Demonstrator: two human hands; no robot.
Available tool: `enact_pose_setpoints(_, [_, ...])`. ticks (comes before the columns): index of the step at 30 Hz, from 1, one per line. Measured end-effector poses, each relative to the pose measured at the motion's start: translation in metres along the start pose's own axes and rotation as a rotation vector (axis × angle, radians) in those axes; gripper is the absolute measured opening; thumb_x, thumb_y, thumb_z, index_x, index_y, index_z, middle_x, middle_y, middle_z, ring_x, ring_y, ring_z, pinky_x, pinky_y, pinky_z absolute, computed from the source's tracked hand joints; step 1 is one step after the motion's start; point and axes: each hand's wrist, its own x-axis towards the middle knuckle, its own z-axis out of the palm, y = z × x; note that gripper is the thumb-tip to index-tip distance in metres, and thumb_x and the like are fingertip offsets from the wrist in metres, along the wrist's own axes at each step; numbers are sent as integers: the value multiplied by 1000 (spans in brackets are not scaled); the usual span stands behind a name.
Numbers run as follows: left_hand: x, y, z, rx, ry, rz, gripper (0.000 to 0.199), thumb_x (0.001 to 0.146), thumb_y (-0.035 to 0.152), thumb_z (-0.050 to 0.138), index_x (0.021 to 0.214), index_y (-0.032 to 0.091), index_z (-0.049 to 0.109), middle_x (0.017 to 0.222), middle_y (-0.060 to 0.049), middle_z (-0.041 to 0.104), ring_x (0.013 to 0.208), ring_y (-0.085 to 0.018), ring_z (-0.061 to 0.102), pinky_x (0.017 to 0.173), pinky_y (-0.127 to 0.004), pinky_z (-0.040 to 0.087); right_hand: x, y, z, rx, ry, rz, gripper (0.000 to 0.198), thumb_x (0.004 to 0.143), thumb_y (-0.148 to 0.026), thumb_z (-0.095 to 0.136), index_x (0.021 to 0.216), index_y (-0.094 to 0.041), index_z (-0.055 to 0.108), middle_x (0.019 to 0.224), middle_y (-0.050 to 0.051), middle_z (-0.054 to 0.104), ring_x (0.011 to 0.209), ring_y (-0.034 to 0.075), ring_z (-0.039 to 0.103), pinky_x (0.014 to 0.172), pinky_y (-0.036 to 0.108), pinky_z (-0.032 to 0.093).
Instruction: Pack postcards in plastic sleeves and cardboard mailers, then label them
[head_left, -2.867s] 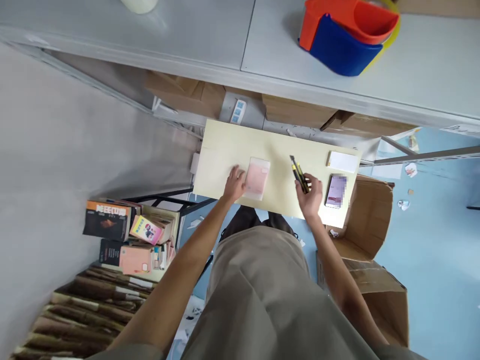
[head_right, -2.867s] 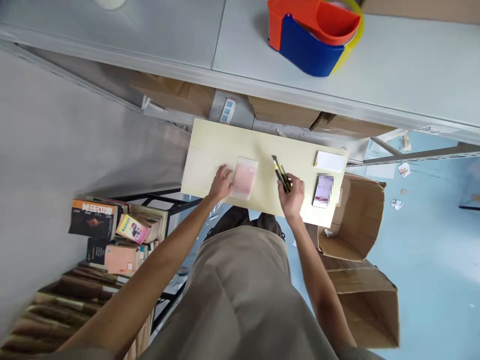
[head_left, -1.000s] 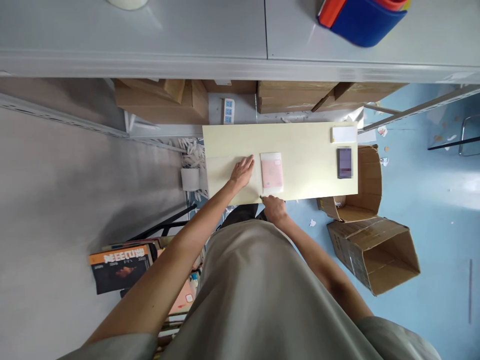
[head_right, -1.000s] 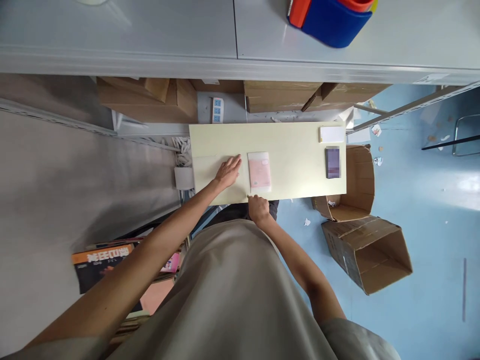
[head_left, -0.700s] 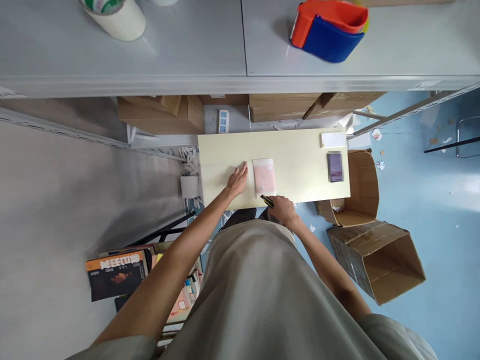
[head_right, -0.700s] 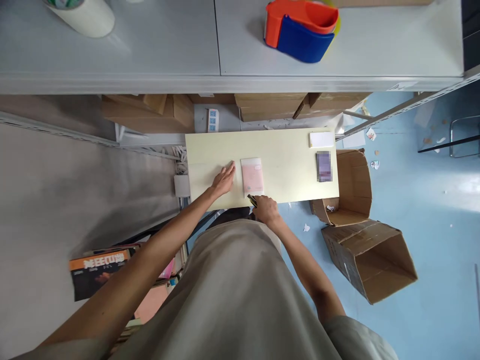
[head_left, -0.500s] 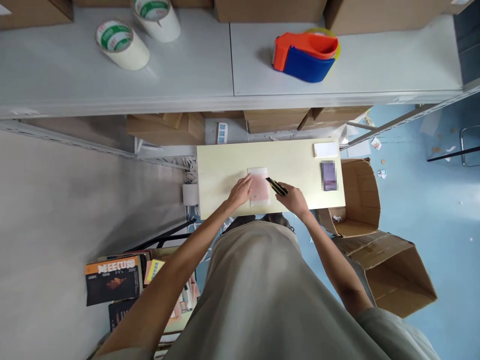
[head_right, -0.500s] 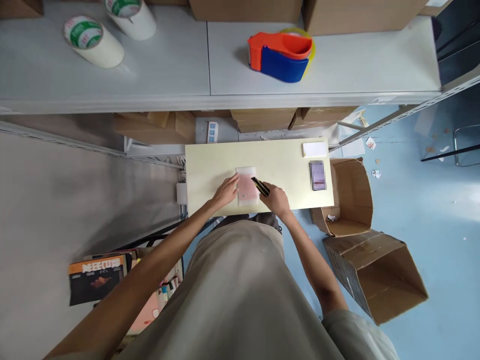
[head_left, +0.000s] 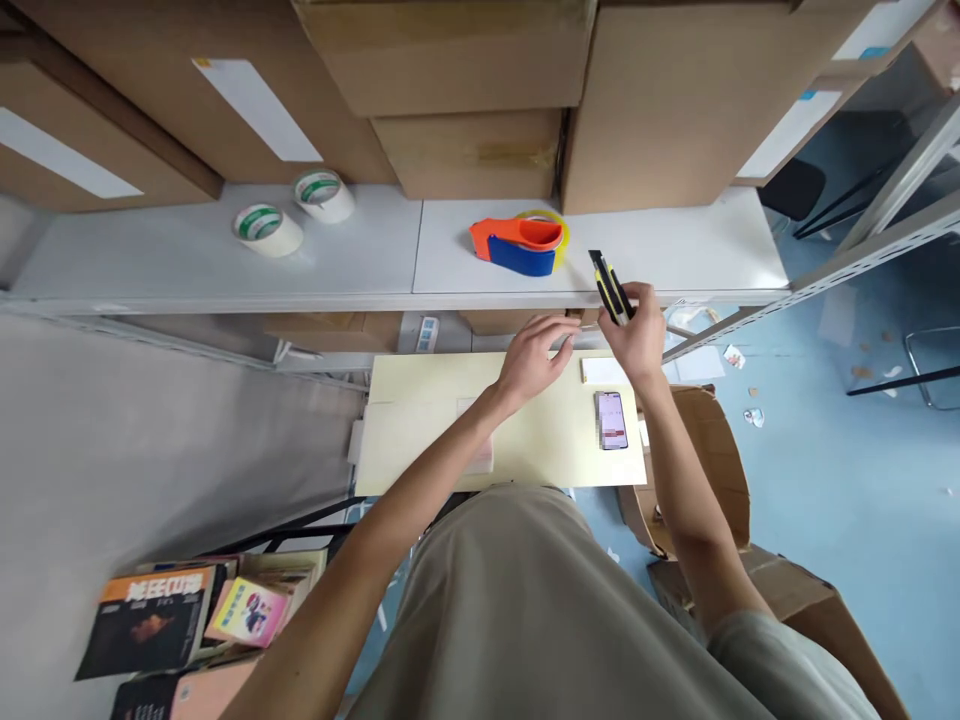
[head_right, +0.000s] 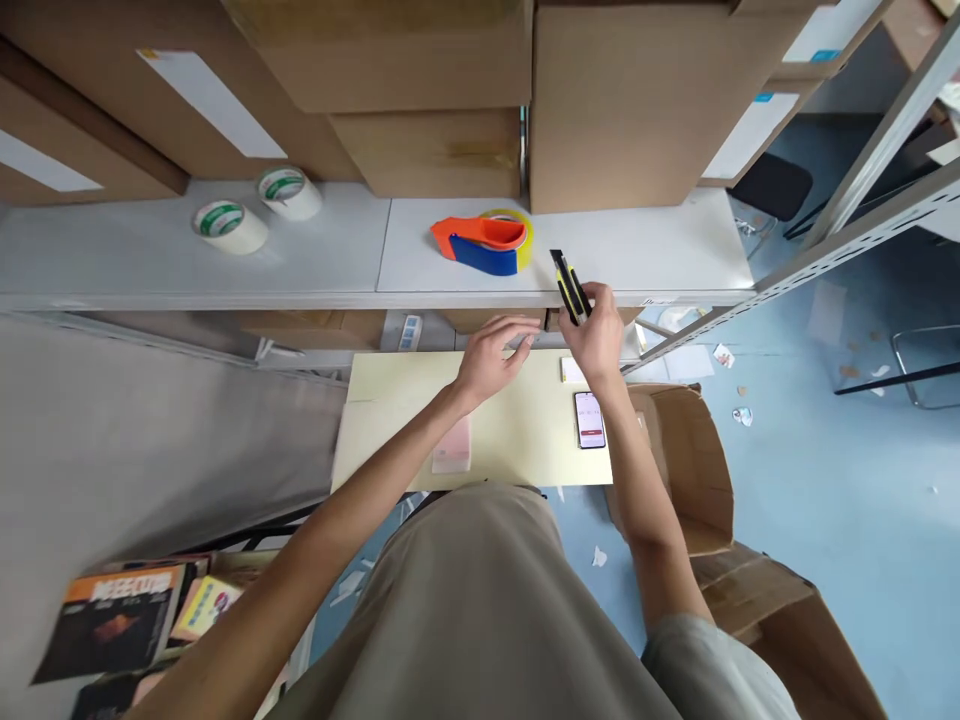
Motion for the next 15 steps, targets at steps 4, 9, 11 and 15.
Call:
enact_pose_setpoints(4, [33,11,1,22,53,37,26,108,13,55,109,24,78,122,-6,83,120,-21,75,111,-42,60,67,30,14,-153,-39,-78,40,93,-32,64,130,-19,67,131,17,67,107,31,72,93,46,61])
enact_pose_setpoints(9, [32,11,-6,85,91,9,21,108,18,59,110,25,79,121,-6,82,122,-22,73,112,-43,59,111,49,32,-226,-143,-171,40,96,-30,61,132,-16,70,129,21,68,118,36,65,105,53,57])
enact_pose_setpoints(11, [16,2,-8,104,82,-35,20,108,19,60,111,25,79,123,-6,82,122,-22,74,111,-42,59,113,52,34,-221,-130,-204,41,98,-31,58,134,-16,70,129,22,68,122,38,62,109,59,53])
enact_pose_setpoints(15, [-53,-41,-13,172,1,-264,21,104,18,61,113,25,79,124,-5,82,122,-22,74,114,-42,58,79,53,40,-117,47,-251,43,107,-35,46,143,-21,65,141,22,61,133,41,58,111,69,47])
